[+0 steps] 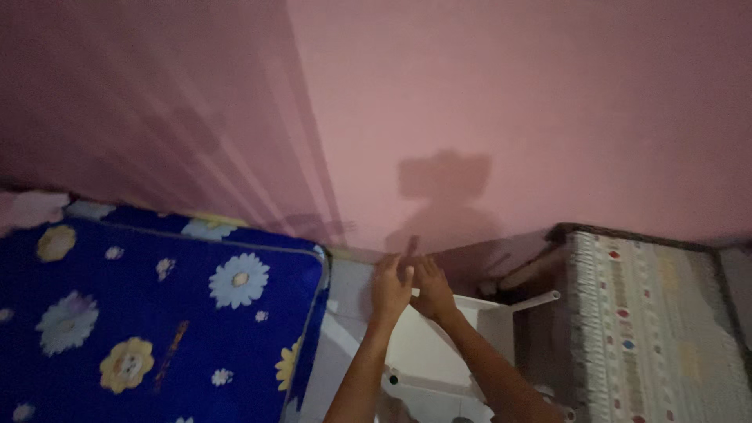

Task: The person assembles a white plastic storage shelf by inserting vertical poles into the corners of the base and stacking additional trays on top. The person handles the trays and poles by hand, securing them into place.

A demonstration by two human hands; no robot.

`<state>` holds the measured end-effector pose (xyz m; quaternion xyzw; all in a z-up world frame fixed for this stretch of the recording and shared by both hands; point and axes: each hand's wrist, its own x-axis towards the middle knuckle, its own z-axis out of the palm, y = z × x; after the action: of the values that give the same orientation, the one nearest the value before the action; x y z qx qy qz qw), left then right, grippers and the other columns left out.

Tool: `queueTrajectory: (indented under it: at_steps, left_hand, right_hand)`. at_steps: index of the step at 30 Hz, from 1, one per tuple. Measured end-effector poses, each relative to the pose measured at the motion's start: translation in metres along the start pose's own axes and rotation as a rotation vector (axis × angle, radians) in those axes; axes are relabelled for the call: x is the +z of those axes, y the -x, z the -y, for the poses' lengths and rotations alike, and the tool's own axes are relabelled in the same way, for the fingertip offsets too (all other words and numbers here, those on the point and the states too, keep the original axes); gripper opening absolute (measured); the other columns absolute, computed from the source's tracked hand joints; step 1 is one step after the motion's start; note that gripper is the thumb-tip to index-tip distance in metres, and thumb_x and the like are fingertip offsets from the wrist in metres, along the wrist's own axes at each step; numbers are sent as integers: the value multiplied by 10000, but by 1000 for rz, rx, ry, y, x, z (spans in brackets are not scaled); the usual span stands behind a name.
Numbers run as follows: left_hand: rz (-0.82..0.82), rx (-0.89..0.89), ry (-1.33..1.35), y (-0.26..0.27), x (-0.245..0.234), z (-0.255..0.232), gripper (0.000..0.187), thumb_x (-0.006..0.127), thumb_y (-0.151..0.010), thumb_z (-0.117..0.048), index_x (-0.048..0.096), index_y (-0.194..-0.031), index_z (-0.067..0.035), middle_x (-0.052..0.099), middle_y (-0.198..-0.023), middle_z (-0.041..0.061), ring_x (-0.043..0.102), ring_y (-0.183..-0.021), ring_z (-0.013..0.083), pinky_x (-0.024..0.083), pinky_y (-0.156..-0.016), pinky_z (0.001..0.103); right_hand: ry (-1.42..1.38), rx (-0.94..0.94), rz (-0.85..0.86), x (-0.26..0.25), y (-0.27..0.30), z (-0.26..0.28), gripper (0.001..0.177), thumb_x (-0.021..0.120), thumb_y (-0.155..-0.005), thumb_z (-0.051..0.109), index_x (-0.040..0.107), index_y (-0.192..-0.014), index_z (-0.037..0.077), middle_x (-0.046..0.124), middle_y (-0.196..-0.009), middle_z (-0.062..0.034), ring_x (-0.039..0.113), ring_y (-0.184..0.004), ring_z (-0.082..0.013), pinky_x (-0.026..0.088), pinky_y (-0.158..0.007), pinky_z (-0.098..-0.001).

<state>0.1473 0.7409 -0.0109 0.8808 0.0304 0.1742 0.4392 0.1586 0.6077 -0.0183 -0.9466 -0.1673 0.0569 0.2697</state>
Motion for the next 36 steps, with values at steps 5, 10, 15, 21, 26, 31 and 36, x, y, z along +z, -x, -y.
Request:
queueTrajectory:
  at_steps: [5,10,15,21,26,31,36]
  left_hand:
    - [114,112,-20,4,-8,-71,751,675,-940,-415,431,-1495,28,417,-1567,269,338,-1487,437,278,-1200,512]
    - [213,345,14,20,22,-151,771,671,-944,-429,424,-1501,42,399,-1573,276,337,-1490,436,252,-1211,523]
    - [325,504,144,61,77,-224,786,672,-940,-416,414,-1515,53,370,-1596,280,317,-1488,464,239,-1201,578]
    - [533,636,183,133,156,-309,754,678,-937,-411,436,-1508,18,370,-1607,259,316,-1495,452,234,-1198,622]
    - [688,695,159,205,228,-372,673,654,-956,-383,461,-1527,-85,335,-1637,241,275,-1515,447,223,-1193,610]
    - [844,721,106,269,296,-421,698,649,-959,-356,411,-1553,-78,274,-1635,236,208,-1525,444,178,-1201,602]
    - [913,715,86,301,358,-463,668,625,-979,-361,411,-1552,-94,268,-1659,212,205,-1533,420,194,-1224,564]
  right_hand:
    - [207,58,-74,-64,30,4,1040,780,-793,378,166,-1592,120,138,-1674,-166,95,-1555,-383,121,-1227,-589]
    - [203,116,-263,-131,93,-22,1011,749,-837,394,167,-1596,67,145,-1662,-209,100,-1545,-407,112,-1204,-612]
    - [239,209,-474,-177,166,-73,924,657,-884,318,183,-1630,49,176,-1705,-228,143,-1581,-423,148,-1218,-615]
    - [255,436,-605,-226,285,-142,933,657,-844,320,192,-1613,70,194,-1656,-235,164,-1537,-439,156,-1187,-647]
    - [302,577,-661,-262,388,-202,948,673,-816,277,194,-1615,100,196,-1676,-213,167,-1552,-413,169,-1201,-626]
    - [206,661,-679,-298,469,-258,1029,765,-765,341,185,-1585,116,220,-1638,-199,185,-1516,-406,175,-1184,-625]
    - [292,708,-664,-314,521,-331,1012,765,-802,286,211,-1633,124,271,-1661,-196,219,-1533,-413,189,-1198,-621]
